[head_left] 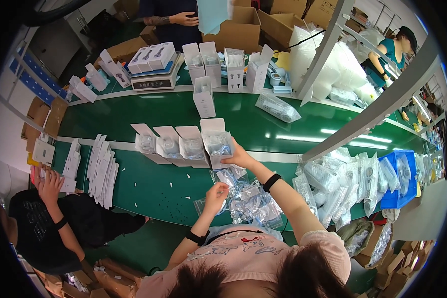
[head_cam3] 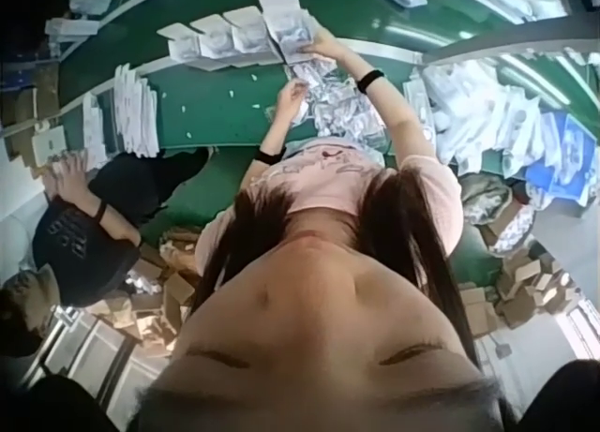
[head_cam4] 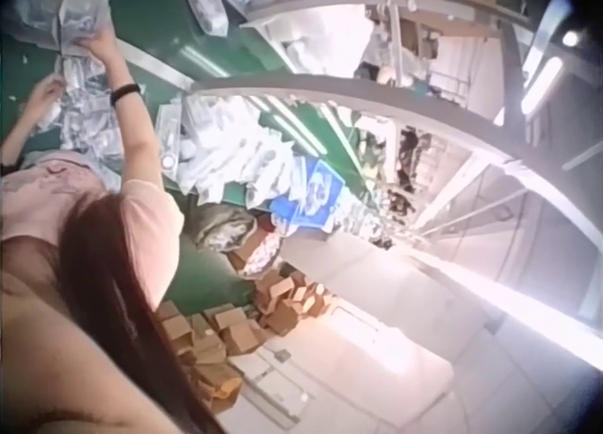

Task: The person packages items by hand, placing a bubble-wrapped device, a small plastic bag, and a white cable into a white box. They repeat this process multiple times, occasionally moving items on the table to reach more boxes.

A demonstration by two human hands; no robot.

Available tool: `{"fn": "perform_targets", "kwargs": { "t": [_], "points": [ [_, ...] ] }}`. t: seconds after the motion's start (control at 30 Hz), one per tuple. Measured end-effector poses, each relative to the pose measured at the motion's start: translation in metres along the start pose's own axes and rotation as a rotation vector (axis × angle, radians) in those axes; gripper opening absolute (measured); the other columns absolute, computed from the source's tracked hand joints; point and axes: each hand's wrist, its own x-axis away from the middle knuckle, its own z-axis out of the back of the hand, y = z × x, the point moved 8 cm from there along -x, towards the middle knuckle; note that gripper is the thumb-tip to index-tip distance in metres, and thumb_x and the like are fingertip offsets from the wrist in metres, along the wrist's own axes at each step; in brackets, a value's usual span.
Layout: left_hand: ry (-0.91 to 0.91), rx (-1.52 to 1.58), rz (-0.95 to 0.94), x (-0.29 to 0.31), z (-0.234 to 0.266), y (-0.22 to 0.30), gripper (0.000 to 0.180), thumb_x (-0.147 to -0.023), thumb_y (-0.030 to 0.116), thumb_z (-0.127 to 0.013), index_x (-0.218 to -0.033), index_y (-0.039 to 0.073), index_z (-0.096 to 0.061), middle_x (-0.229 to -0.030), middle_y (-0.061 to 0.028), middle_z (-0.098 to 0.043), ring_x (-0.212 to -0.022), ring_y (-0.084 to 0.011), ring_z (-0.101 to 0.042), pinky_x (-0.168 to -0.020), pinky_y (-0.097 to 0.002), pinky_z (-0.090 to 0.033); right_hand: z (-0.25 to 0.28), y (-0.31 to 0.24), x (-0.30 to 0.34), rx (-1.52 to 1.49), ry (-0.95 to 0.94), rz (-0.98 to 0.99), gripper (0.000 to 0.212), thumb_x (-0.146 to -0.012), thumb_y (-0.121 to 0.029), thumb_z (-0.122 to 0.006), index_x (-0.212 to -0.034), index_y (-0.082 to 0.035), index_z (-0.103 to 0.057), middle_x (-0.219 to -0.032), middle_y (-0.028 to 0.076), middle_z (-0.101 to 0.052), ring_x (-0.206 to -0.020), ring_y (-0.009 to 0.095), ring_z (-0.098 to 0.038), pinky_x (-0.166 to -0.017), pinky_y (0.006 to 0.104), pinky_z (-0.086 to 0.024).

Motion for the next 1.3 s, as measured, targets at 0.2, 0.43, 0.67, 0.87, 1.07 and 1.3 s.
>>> {"fn": "perform_targets", "kwargs": {
  "t": [0.2, 0.43, 0.67, 0.87, 1.07, 1.3],
  "points": [
    [0.059, -0.647, -0.293, 0.006, -0.001, 0.010, 0.041, -0.070, 0.007, -0.064, -0.107, 0.004, -0.046, -0.117, -0.0156, -0.043, -0.109, -0.0275, -0.043, -0.090, -0.0380, -0.037, 0.032, 0.006, 0.014, -0.402, 0.088, -0.244, 0.072, -0.059, -0.006, -0.073, -0.121, -0.001, -0.038, -0.110, 0.008, -0.051, -0.103, 0.020, -0.049, -0.089, 0.0319, -0.038],
    [-0.006, -0.894, -0.270, -0.038, -0.029, -0.010, 0.062, -0.069, 0.021, -0.065, -0.123, 0.012, -0.036, -0.129, -0.0152, -0.029, -0.121, -0.0342, -0.025, -0.094, -0.0552, -0.023, 0.069, 0.007, 0.012, -0.468, 0.274, -0.282, 0.073, -0.058, 0.000, -0.070, -0.122, -0.002, -0.035, -0.111, 0.008, -0.050, -0.103, 0.018, -0.048, -0.087, 0.0313, -0.039],
    [-0.325, -1.042, -0.232, -0.010, -0.060, -0.045, 0.063, -0.071, 0.030, -0.063, -0.126, 0.018, -0.035, -0.133, -0.0102, -0.027, -0.124, -0.0318, -0.022, -0.093, -0.0606, -0.015, 0.053, 0.041, 0.009, -0.421, 0.229, -0.229, 0.075, -0.057, -0.001, -0.071, -0.122, -0.003, -0.034, -0.111, 0.008, -0.050, -0.102, 0.019, -0.048, -0.088, 0.0309, -0.038],
    [-0.358, -0.954, -0.290, 0.014, -0.059, -0.061, 0.058, -0.074, 0.033, -0.059, -0.126, 0.021, -0.036, -0.134, -0.0089, -0.025, -0.125, -0.0311, -0.018, -0.095, -0.0598, -0.011, -0.006, 0.034, 0.006, -0.020, -0.020, -0.041, 0.098, -0.054, -0.006, -0.074, -0.133, -0.004, -0.015, -0.127, 0.014, -0.035, -0.119, 0.026, -0.033, -0.099, 0.0317, -0.026],
    [-0.393, -0.955, -0.262, 0.007, -0.060, -0.066, 0.054, -0.078, 0.035, -0.055, -0.126, 0.022, -0.035, -0.137, -0.0093, -0.019, -0.128, -0.0319, -0.012, -0.094, -0.0607, -0.007, -0.007, 0.031, 0.010, -0.055, -0.136, -0.015, 0.103, -0.055, -0.013, -0.076, -0.135, -0.005, -0.011, -0.134, 0.017, -0.026, -0.124, 0.028, -0.027, -0.101, 0.0330, -0.022],
    [-0.392, -0.926, -0.267, 0.009, -0.061, -0.067, 0.054, -0.079, 0.035, -0.054, -0.127, 0.022, -0.033, -0.138, -0.0097, -0.016, -0.128, -0.0320, -0.010, -0.093, -0.0620, -0.005, 0.058, 0.056, 0.003, 0.287, -0.284, -0.094, 0.085, -0.061, -0.015, -0.070, -0.131, -0.006, -0.024, -0.130, 0.018, -0.031, -0.120, 0.032, -0.031, -0.099, 0.0348, -0.027]
  ]
}}
